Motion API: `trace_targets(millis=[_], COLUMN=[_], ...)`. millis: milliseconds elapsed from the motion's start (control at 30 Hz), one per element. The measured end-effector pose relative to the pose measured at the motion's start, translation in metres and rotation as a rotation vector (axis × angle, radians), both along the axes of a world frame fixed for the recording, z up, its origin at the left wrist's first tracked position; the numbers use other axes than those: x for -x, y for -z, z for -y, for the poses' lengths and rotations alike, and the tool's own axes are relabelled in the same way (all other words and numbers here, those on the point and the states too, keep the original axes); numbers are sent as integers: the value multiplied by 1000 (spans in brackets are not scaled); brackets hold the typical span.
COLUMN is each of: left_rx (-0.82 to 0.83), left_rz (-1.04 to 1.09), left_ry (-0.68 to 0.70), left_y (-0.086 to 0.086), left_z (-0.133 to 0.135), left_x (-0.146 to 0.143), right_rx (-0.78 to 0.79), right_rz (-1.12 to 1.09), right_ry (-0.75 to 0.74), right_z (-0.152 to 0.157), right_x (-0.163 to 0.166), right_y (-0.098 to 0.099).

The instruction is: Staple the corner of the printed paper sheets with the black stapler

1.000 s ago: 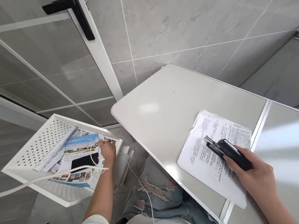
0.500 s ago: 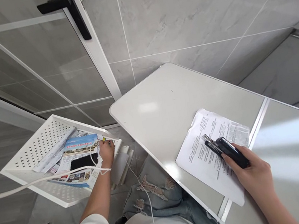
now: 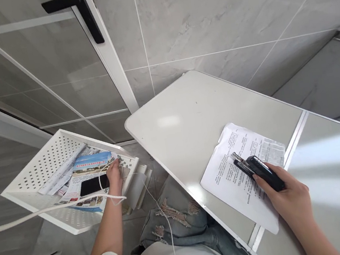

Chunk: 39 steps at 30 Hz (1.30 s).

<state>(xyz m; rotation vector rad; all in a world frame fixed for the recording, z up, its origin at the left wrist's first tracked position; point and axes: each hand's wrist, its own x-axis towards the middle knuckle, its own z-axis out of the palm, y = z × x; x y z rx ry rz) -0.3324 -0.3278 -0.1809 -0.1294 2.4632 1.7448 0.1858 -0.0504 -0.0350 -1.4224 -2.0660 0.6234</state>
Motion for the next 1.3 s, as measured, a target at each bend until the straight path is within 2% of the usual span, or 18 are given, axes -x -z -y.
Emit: trace_targets(millis=[200,333,433,467,533,600,667,733,867,933,1000,1067,1167,1233,1300], left_rx=[153,188,143,60,-81,-89,-53,-60,-119,-84,-33,3,109,213,297], left_rz=[-151,-212,-216,-186,-166,-236,-322,-370,-392,-416,-449,-493,-502,-506,-556], left_ry=[31,47,22,-12,-24,17,115,277,714,924,1097,1170,1190,1192,1214], left_y=[-9,-17,-26,-31,-44,-63,-87,-114,-172,-196,-212,-218,-211,-201,-190], left_z=[8,4,-6,-9,-18,-28,-39,-56,-109,-148,-196,-248,-325,-364,-388], left_x=[2,-5,-21,-29,-49,-73,-98,-124,-171,-188,-199,-203,-203,-204,-208], right_rx=[2,-1,-1,-4,-11,-25,-40,-49,-57,-69,-67,-43,7,34,64], right_rz=[0,4,10,7,-2,-12,-25,-42,-63,-61,-54,-43,-34,-1,67], right_ry=[-10,-18,-19,-19,-25,-41,-73,-104,-149,-153,-143,-138,-158,-176,-178], right_z=[0,0,-1,-1,0,0,1,1,3,4,5,6,5,4,3], right_x=[-1,-2,-1,-1,0,2,4,6,12,14,14,12,8,5,2], right_y=[1,2,1,1,0,-1,-3,-4,-8,-10,-13,-17,-25,-31,-37])
